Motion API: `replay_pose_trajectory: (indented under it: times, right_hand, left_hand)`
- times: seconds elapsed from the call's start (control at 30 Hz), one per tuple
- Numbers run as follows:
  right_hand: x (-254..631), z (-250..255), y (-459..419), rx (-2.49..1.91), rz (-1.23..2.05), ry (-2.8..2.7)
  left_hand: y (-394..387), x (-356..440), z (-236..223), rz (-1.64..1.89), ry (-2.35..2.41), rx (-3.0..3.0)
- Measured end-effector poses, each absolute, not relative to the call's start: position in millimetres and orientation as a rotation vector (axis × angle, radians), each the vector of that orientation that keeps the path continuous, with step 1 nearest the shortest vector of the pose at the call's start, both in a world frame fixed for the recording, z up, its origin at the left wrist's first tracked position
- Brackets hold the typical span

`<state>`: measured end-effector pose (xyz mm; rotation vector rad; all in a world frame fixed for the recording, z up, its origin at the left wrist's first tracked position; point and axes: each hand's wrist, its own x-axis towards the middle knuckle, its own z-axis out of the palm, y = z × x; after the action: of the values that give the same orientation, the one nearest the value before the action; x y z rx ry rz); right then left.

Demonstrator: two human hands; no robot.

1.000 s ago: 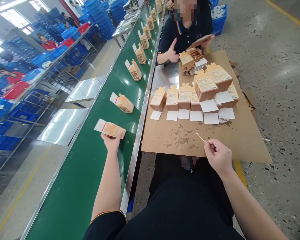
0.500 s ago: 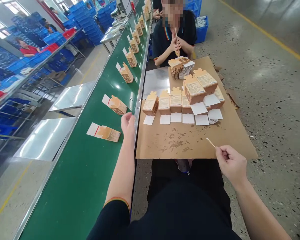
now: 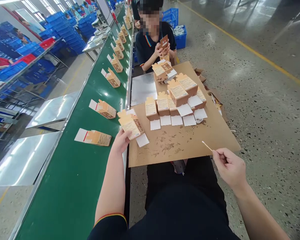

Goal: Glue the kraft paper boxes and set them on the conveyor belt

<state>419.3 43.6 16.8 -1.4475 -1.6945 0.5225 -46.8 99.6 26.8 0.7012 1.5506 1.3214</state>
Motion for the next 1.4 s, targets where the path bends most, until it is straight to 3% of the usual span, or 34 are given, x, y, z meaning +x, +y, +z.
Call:
replay_pose_trajectory:
  times: [0.13, 0.43, 0.67, 1.13, 1.4]
  right_hand:
    - [386, 9, 45, -1.37, 0.666, -1.82]
    - [289, -43, 57, -1.141, 0.667, -2.334]
    - [292, -47, 70, -1.205, 0.595, -2.405]
    - [353, -6, 67, -1.324, 0.573, -1.88]
    - [346, -9, 61, -1.296, 0.67, -1.856]
  left_hand:
    - [50, -7, 3, 1.477, 1.464, 0.627]
    - [46, 47, -22, 1.52, 1.486, 0.626]
    - [44, 48, -21, 1.498, 1.504, 0.703]
    - [18, 84, -23, 1.245, 1.975, 1.425]
    - [22, 59, -27, 1.309, 1.948, 1.276]
